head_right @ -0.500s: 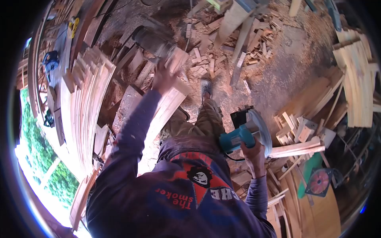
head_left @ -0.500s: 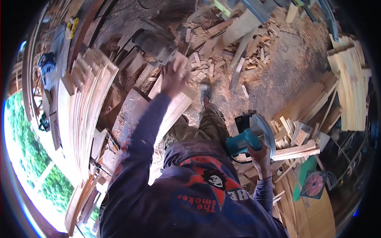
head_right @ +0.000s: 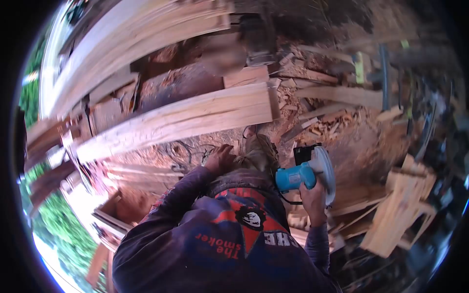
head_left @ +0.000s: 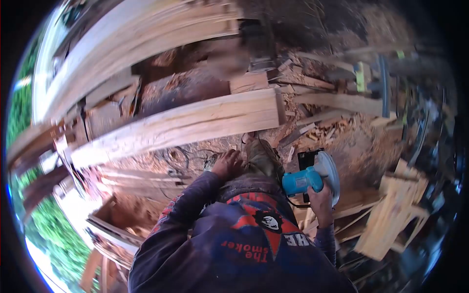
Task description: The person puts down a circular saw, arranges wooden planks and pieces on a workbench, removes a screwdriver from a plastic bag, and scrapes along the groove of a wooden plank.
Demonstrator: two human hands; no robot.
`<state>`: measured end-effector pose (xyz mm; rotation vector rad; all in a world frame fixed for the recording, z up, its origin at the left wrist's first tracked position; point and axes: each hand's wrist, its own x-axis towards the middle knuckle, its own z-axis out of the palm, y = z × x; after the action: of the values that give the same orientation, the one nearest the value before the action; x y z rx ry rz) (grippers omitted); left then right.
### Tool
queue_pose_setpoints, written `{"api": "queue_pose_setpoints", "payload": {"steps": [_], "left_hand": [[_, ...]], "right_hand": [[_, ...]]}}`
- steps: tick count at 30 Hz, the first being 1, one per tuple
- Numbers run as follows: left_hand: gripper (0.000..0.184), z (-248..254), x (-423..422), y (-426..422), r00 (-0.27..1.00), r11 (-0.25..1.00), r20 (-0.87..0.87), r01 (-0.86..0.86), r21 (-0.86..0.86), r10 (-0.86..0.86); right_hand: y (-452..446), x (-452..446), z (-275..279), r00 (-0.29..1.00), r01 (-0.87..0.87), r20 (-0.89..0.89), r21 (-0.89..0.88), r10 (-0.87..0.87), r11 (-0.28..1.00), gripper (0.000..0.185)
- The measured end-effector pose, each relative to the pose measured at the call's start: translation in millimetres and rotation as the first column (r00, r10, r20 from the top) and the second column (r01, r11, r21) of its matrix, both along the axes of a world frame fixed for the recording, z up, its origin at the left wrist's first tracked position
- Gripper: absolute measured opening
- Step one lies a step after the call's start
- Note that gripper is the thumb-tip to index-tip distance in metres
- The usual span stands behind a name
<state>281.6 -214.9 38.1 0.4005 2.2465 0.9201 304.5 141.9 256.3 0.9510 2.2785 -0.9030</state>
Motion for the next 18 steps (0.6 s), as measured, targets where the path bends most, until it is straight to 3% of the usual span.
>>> {"api": "queue_pose_setpoints", "payload": {"steps": [2,3,4,6,7,8,12,14,18], "left_hand": [[0.041,-42.8,60.9,-30.4,0.986,0.984,-0.106,-0.139,-0.112,0.127],[0.042,5.9,56.5,-36.9,0.982,0.971,-0.092,-0.178,-0.162,0.164],[0.042,0.5,89.9,-52.0,0.966,0.952,-0.106,-0.252,-0.172,0.237],[0.045,-28.1,168.8,-89.9,0.971,0.910,-0.005,-0.226,-0.347,0.239],[0.049,-20.8,193.4,-91.7,0.807,0.749,0.144,-0.443,-0.493,0.572],[0.050,-49.8,241.5,-98.3,0.746,0.716,0.158,-0.523,-0.462,0.647],[0.039,-36.4,413.6,-79.3,0.570,0.557,0.172,-0.619,-0.554,0.804],[0.038,-42.6,482.0,-60.8,0.371,0.394,0.148,-0.777,-0.491,0.917],[0.040,-46.7,590.1,-33.0,-0.011,0.115,0.256,-0.875,-0.470,0.967]], "right_hand": [[-6.3,8.3,-4.4,0.977,-0.210,0.004,0.135,0.211,0.968,0.030],[-15.6,7.7,-1.8,0.955,-0.278,-0.065,0.159,0.291,0.947,0.032],[-24.5,10.4,7.3,0.929,-0.347,-0.080,0.150,0.361,0.926,0.032],[-46.1,9.1,19.1,0.869,-0.483,-0.044,0.141,0.493,0.864,0.033],[-61.7,11.4,24.0,0.827,-0.538,-0.086,0.169,0.556,0.826,0.032],[-77.4,16.5,29.4,0.776,-0.590,-0.127,0.199,0.618,0.782,0.032],[-142.3,64.0,74.0,0.496,-0.831,-0.070,0.249,0.865,0.497,0.036],[-192.3,101.9,91.1,0.277,-0.870,-0.112,0.392,0.954,0.298,0.034],[-276.8,158.7,84.7,0.018,-0.960,-0.096,0.277,0.995,0.044,0.031]]}}
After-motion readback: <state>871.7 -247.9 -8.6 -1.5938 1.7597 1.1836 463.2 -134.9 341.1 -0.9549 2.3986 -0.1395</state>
